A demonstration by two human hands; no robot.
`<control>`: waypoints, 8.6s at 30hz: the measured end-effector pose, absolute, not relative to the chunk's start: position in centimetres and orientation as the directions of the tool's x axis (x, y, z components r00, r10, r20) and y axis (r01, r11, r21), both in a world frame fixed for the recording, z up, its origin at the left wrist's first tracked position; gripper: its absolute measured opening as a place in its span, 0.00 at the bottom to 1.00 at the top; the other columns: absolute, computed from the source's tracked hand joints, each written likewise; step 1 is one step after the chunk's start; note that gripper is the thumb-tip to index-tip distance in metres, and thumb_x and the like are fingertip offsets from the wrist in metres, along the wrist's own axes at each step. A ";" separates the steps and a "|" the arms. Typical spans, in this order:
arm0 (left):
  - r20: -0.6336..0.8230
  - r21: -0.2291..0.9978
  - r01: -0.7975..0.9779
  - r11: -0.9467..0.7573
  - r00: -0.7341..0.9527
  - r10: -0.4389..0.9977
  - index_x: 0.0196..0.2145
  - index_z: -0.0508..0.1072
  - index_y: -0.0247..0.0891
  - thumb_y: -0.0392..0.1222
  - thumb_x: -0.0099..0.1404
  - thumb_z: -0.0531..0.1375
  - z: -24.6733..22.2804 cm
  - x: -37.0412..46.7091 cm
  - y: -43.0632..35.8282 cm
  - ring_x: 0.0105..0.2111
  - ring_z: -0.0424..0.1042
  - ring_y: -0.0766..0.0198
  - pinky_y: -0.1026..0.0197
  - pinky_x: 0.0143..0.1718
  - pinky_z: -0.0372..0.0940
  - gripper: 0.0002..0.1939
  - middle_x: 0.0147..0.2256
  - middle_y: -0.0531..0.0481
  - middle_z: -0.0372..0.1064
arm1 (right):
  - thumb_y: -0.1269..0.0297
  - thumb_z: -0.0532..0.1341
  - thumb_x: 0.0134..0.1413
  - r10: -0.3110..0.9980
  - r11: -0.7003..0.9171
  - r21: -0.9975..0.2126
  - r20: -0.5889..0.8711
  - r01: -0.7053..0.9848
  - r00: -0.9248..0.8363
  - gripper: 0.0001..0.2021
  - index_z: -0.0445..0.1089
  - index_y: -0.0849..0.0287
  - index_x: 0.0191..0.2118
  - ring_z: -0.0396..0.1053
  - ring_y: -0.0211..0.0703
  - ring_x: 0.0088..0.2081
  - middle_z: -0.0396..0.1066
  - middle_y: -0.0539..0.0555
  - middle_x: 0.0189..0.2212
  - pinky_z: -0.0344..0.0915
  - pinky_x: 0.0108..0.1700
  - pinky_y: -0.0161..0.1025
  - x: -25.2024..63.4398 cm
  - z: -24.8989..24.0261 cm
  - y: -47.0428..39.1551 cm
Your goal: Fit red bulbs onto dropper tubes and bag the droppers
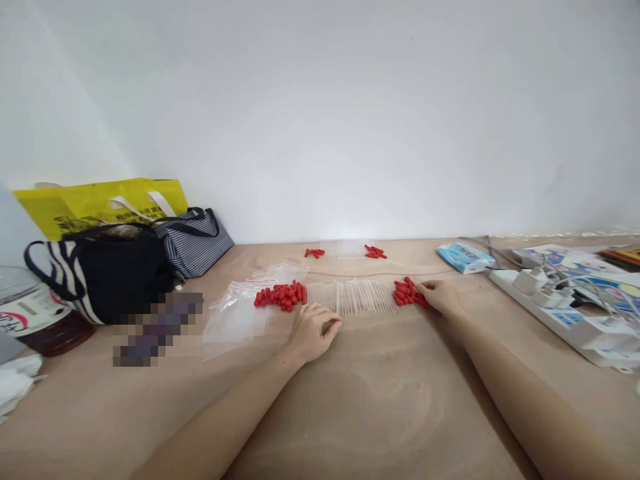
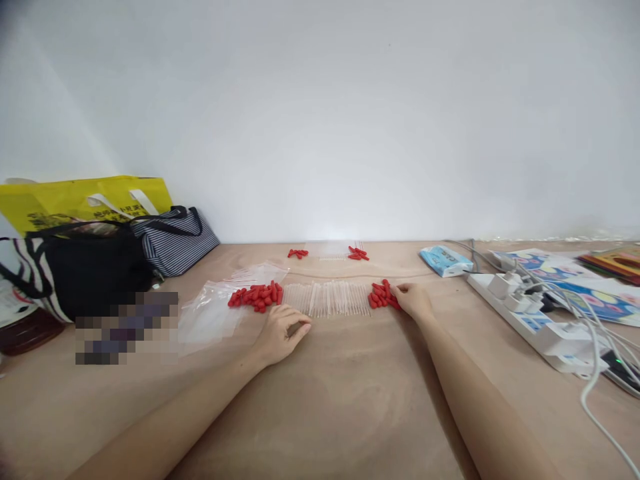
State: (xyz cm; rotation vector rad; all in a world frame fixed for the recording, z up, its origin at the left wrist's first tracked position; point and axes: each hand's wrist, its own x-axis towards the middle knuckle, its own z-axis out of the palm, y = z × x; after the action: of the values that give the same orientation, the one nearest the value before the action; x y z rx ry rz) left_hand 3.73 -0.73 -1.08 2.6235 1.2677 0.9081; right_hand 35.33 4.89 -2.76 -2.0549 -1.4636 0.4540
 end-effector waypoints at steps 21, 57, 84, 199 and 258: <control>0.453 0.320 0.695 -0.644 0.485 0.748 0.28 0.72 0.40 0.37 0.58 0.55 -0.9 3.7 -0.7 0.33 0.66 0.62 0.57 0.38 0.54 0.06 0.29 0.53 0.72 | 0.46 0.60 0.33 0.982 -0.181 -0.614 -0.072 0.768 0.174 0.19 0.63 0.58 0.18 0.62 0.37 0.22 0.65 0.48 0.17 0.53 0.22 0.32 35.4 -0.4 4.0; 0.274 0.135 0.979 -0.154 0.113 0.955 0.30 0.71 0.30 0.39 0.55 0.55 1.6 9.3 4.7 0.41 0.63 0.46 0.49 0.39 0.57 0.10 0.37 0.33 0.67 | 0.69 0.57 0.41 0.975 0.191 -0.670 0.212 0.718 -0.062 0.03 0.66 0.60 0.27 0.66 0.37 0.29 0.70 0.52 0.26 0.60 0.31 0.33 26.8 -0.4 2.3; 0.480 0.338 0.610 -0.717 0.543 0.689 0.37 0.69 0.38 0.36 0.65 0.46 -1.3 1.9 -1.4 0.36 0.67 0.63 0.60 0.38 0.57 0.12 0.34 0.49 0.71 | 0.65 0.55 0.51 0.852 0.517 -0.769 0.421 0.376 -0.311 0.05 0.65 0.59 0.32 0.62 0.35 0.25 0.66 0.50 0.24 0.60 0.28 0.33 22.2 -2.4 -2.3; 0.641 0.256 0.517 -0.817 0.542 0.543 0.40 0.68 0.37 0.37 0.66 0.45 -1.9 3.2 -1.6 0.43 0.69 0.61 0.46 0.52 0.56 0.13 0.37 0.47 0.73 | 0.55 0.63 0.39 0.926 0.376 -0.923 0.375 0.082 -0.032 0.13 0.68 0.58 0.29 0.68 0.40 0.28 0.71 0.51 0.25 0.65 0.33 0.39 20.4 -2.3 -2.2; 0.397 0.327 0.877 -0.351 0.209 0.894 0.26 0.71 0.38 0.42 0.54 0.58 0.5 6.2 1.2 0.39 0.62 0.56 0.55 0.41 0.56 0.05 0.34 0.48 0.66 | 0.55 0.57 0.42 0.995 0.074 -0.691 0.102 0.719 -0.004 0.13 0.67 0.61 0.20 0.60 0.34 0.19 0.65 0.50 0.16 0.52 0.21 0.31 30.1 1.5 2.4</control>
State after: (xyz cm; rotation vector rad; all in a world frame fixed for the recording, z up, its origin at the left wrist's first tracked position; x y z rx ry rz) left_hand 6.22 1.18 0.54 2.4189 1.7718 0.8292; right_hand 30.05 2.41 1.49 -1.7009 -1.7798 0.6150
